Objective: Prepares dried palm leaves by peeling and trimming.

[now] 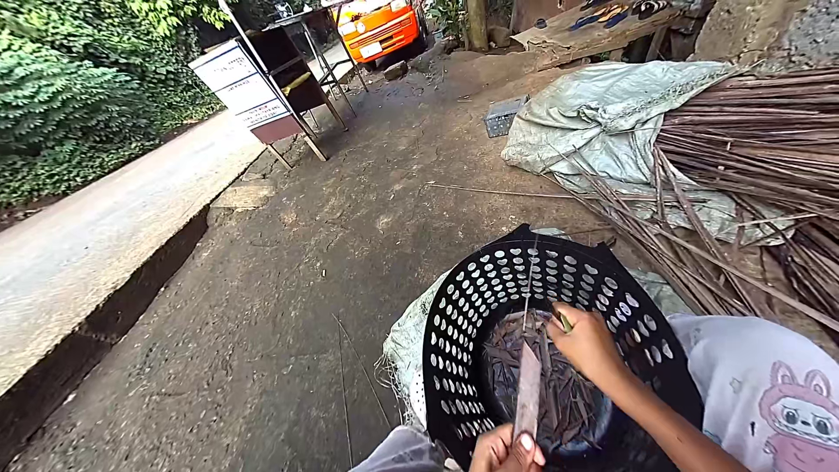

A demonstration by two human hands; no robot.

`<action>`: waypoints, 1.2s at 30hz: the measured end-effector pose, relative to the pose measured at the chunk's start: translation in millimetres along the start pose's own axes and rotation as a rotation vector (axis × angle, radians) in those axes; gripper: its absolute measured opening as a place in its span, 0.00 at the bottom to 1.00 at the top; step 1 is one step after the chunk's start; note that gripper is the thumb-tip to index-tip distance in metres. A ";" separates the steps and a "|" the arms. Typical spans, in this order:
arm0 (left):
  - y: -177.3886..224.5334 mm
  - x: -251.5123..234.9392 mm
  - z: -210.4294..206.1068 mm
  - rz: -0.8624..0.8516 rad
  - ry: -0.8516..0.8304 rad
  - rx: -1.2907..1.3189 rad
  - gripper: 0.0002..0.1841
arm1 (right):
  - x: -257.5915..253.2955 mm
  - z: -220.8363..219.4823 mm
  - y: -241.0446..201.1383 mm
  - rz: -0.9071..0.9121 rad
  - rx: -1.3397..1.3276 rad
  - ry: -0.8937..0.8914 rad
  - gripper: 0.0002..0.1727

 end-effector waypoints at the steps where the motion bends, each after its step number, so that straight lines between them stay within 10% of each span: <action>1: 2.1 -1.6 4.7 -0.003 0.027 0.004 0.21 | 6.5 -4.0 -1.9 0.036 -0.032 -0.102 0.06; 5: 6.5 -3.8 10.4 -0.027 0.044 0.053 0.22 | 40.5 -39.9 -5.8 0.127 -0.348 -0.601 0.13; 11: 14.0 -2.4 11.5 -0.077 0.079 0.062 0.21 | 64.2 -67.2 -9.6 -0.169 -0.928 -0.877 0.07; 19: 9.1 -4.4 10.0 -0.044 0.078 0.034 0.21 | 45.8 -53.3 -2.5 -0.203 -0.763 -0.595 0.09; 27: 12.8 -5.1 13.5 -0.063 0.075 0.149 0.22 | 52.8 -38.9 -19.3 0.604 -0.331 -0.347 0.17; 36: 10.0 -7.6 2.7 -0.090 -0.021 0.248 0.23 | 63.5 -49.5 -33.2 0.630 -0.266 -0.340 0.15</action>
Point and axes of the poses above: each hand's wrist, its own x-axis away from the middle knuckle, its own z-axis out of the back of the hand, y = z × x, the point moved 8 cm from there along -x, towards the middle knuckle, and after that the axes turned 3 degrees about -z, right-handed, at the moved point
